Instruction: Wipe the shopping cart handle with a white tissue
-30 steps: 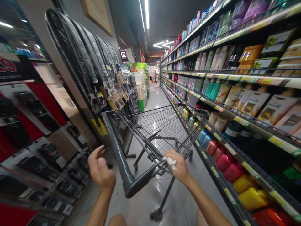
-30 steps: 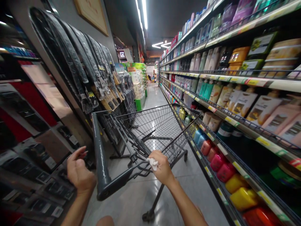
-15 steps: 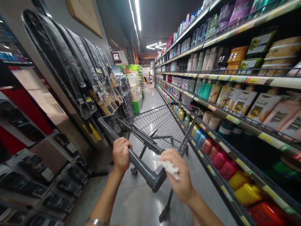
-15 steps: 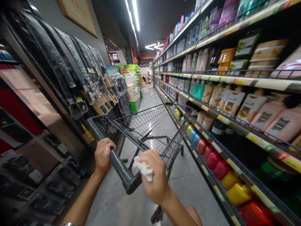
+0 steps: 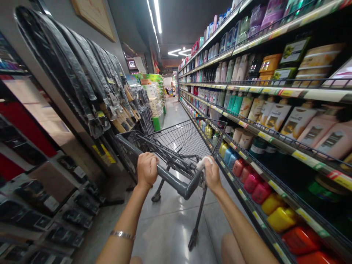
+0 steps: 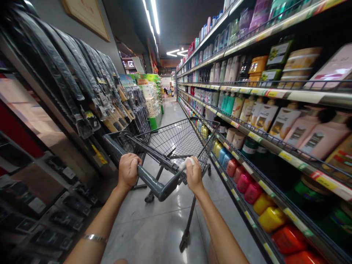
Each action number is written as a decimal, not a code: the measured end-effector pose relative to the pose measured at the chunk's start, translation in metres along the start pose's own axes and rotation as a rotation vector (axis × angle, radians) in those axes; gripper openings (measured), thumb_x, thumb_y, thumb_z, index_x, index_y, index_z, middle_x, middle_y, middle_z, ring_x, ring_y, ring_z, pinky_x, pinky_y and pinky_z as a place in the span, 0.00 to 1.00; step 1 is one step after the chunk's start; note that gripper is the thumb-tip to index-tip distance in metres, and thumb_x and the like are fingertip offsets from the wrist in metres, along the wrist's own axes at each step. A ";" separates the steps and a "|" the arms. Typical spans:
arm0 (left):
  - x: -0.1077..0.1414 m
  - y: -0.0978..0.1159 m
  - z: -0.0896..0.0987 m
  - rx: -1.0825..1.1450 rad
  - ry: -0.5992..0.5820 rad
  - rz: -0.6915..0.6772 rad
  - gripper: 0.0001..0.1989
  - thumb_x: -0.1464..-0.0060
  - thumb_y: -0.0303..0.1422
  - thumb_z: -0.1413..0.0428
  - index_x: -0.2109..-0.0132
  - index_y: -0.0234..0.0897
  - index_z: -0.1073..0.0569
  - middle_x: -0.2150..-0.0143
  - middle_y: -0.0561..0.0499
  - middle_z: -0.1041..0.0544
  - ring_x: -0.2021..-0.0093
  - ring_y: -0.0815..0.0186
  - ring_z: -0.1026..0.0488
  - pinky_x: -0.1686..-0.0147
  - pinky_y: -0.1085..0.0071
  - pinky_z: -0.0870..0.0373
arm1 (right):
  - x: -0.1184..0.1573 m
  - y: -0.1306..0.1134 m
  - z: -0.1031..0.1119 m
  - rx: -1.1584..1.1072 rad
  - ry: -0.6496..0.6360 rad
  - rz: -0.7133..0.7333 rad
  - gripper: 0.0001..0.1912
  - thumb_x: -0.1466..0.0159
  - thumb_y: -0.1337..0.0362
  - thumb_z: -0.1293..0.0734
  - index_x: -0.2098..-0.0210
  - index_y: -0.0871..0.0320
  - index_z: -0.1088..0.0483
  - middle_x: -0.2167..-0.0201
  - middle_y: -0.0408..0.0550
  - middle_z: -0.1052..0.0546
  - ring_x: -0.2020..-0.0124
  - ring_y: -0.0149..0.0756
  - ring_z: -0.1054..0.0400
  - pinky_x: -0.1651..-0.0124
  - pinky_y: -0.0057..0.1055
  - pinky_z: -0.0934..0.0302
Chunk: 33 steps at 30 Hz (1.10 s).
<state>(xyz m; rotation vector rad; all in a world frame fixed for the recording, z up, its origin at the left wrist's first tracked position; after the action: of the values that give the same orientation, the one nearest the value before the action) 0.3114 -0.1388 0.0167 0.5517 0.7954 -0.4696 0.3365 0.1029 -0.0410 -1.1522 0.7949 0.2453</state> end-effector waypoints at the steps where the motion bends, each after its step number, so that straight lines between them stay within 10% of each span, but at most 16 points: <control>1: -0.001 0.002 -0.001 -0.005 0.005 0.004 0.18 0.43 0.33 0.63 0.79 0.41 0.39 0.78 0.51 0.32 0.72 0.63 0.36 0.62 0.60 0.41 | 0.000 0.012 0.001 -0.003 0.005 -0.046 0.18 0.32 0.57 0.48 0.76 0.54 0.41 0.75 0.43 0.36 0.69 0.36 0.41 0.63 0.34 0.46; 9: 0.003 0.024 -0.010 -0.040 0.033 0.039 0.17 0.43 0.31 0.61 0.79 0.42 0.41 0.78 0.50 0.33 0.72 0.62 0.36 0.62 0.60 0.42 | -0.002 0.022 0.014 -0.389 0.193 -0.337 0.20 0.36 0.45 0.43 0.73 0.55 0.37 0.78 0.40 0.34 0.74 0.33 0.39 0.68 0.30 0.43; 15: 0.012 0.048 -0.014 -0.023 0.066 0.044 0.16 0.43 0.29 0.61 0.79 0.41 0.41 0.79 0.51 0.34 0.71 0.63 0.37 0.61 0.61 0.42 | -0.037 -0.010 0.033 -0.434 -0.206 -0.349 0.20 0.39 0.46 0.40 0.72 0.55 0.33 0.73 0.44 0.30 0.69 0.36 0.37 0.64 0.32 0.41; 22: 0.026 0.071 -0.015 0.042 0.119 -0.049 0.14 0.44 0.28 0.60 0.77 0.41 0.39 0.78 0.51 0.35 0.72 0.63 0.39 0.63 0.60 0.43 | -0.045 -0.046 0.006 0.047 -0.959 -0.011 0.03 0.39 0.63 0.35 0.67 0.56 0.32 0.69 0.41 0.34 0.66 0.32 0.39 0.61 0.31 0.42; 33: 0.042 0.073 -0.010 0.171 0.205 -0.004 0.14 0.44 0.29 0.60 0.76 0.40 0.39 0.77 0.51 0.35 0.70 0.63 0.39 0.62 0.59 0.42 | -0.047 -0.054 -0.085 0.267 -0.991 0.536 0.03 0.37 0.71 0.37 0.66 0.57 0.34 0.66 0.44 0.36 0.62 0.35 0.41 0.59 0.32 0.43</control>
<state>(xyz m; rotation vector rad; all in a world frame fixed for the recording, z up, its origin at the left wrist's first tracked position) 0.3746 -0.0846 -0.0001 0.7660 0.9570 -0.4930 0.2963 0.0159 0.0147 -0.4266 0.2083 1.0298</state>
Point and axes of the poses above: each hand's wrist, its own x-axis away from the middle knuckle, its own z-axis out of the back of the hand, y = z × x, the point moved 5 cm from there along -x, towards the middle knuckle
